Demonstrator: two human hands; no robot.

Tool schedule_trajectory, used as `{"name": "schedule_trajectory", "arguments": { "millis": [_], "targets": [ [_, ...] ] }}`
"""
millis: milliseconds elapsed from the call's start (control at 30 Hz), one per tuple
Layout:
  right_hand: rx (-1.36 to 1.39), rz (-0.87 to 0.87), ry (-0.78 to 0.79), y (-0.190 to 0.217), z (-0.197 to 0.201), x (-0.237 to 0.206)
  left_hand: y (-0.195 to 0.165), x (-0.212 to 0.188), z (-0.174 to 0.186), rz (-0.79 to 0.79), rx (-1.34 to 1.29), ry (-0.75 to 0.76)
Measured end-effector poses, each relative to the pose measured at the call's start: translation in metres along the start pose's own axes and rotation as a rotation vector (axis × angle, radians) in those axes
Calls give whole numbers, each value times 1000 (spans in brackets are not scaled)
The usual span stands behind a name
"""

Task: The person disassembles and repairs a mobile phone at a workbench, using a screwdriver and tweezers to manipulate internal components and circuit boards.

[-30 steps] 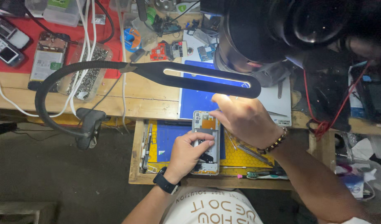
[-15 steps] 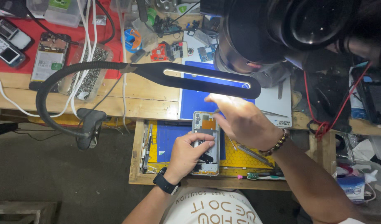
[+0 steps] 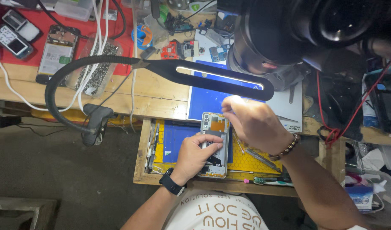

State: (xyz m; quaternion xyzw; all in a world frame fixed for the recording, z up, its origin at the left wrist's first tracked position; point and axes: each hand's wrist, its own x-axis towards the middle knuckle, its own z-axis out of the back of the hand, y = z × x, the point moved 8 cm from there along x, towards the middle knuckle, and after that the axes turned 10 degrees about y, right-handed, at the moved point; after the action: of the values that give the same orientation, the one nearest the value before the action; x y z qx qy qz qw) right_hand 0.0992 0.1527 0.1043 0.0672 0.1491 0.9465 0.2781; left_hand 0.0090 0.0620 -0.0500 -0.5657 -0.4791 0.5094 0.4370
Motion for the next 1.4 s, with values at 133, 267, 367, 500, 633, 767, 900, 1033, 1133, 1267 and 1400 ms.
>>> {"name": "schedule_trajectory", "arguments": {
  "millis": [133, 267, 367, 500, 633, 767, 900, 1033, 1133, 1267, 1400],
  "targets": [
    [60, 176, -122, 10, 11, -5, -2, 0, -1, -35, -17, 4],
    [51, 40, -50, -2, 4, -3, 1, 0, 0, 5, 15, -5],
    [0, 118, -96, 4, 6, -5, -1, 1, 0, -18, 14, 3],
    [-22, -13, -13, -3, -1, -2, -2, -1, 1, -8, 24, -11],
    [152, 120, -57, 7, 6, -3, -5, 1, 2, 1, 79, -18],
    [108, 30, -39, 4, 2, 0, -4, 1, 1, 8, 48, -6],
    [167, 95, -16, 8, 0, 1, -2, 0, 1, 2, 15, -2],
    [206, 47, -31, 6, 2, 2, -1, 2, 1, -25, 8, -7],
    [208, 5, -32, 3, 2, 1, 3, 3, 0, 0, -16, 3],
    [193, 8, -56, 2, -1, -4, 3, 3, 1, -2, 7, -4],
    [185, 56, -220, -4, 4, -24, -2, 2, 3, -56, 1, 10]
  ]
}}
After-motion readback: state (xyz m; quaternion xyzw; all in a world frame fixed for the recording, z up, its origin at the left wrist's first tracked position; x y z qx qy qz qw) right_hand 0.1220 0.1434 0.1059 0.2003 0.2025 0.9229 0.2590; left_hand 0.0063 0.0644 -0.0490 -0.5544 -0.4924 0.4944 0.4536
